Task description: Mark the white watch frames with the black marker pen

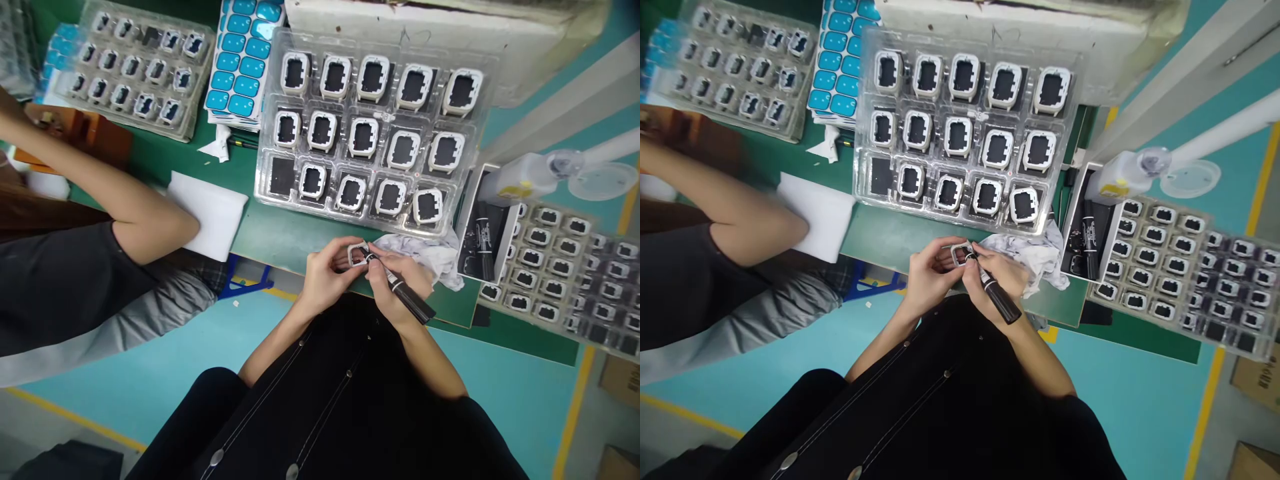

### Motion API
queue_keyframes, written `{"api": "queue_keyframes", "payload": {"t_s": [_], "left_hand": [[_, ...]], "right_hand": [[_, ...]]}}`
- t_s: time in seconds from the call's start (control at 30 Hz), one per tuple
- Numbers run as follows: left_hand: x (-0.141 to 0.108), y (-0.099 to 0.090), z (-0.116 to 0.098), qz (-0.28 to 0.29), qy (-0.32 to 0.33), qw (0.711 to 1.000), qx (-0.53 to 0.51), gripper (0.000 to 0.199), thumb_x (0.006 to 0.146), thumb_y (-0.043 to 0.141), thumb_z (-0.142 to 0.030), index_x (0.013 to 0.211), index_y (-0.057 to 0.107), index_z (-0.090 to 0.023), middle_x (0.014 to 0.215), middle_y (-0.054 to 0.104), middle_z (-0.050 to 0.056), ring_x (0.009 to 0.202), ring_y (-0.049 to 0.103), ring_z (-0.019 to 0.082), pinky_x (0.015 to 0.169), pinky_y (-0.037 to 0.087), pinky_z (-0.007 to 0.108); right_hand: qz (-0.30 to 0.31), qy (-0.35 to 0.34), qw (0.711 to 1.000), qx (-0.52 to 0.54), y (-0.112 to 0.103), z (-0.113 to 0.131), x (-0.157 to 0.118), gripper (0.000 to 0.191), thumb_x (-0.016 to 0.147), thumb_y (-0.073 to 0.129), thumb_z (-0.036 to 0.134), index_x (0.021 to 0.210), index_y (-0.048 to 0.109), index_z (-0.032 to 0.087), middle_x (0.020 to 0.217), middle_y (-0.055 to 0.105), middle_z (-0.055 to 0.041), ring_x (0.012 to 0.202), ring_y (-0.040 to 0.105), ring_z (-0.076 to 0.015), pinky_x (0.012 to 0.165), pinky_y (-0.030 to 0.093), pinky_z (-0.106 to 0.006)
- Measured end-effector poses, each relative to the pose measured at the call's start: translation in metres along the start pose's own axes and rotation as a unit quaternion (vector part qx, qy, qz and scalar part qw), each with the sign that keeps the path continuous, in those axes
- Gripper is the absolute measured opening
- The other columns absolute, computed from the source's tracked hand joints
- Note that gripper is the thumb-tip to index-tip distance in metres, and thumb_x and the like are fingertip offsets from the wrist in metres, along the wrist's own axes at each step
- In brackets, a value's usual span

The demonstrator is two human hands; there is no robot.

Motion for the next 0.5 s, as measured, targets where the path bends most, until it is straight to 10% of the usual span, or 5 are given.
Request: {"api": "queue_keyframes", "payload": {"t_s": [0.5], "left_hand": [[-0.002,0.0006,-0.0001,0.009,0.024,0.999,0.032,0.043,0.101,0.091,-0.043,0.137,0.076,-0.023,0.121,0.091,0.008,0.114,0.091,0.026,0.105,0.076,0.036]], "right_hand": [[-0.006,-0.026,1.0,-0.016,-0.0008,0.0035,0.0028,0.014,0.102,0.076,0.013,0.102,0.071,0.026,0.094,0.088,-0.0015,0.094,0.091,-0.0291,0.085,0.081,-0.04]]}}
Point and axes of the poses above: each hand's wrist, its own x-axis towards the middle knuckle, its own y-axis out of the palm, z = x × y, the point moved 6 cm from there along x, towards the middle knuckle
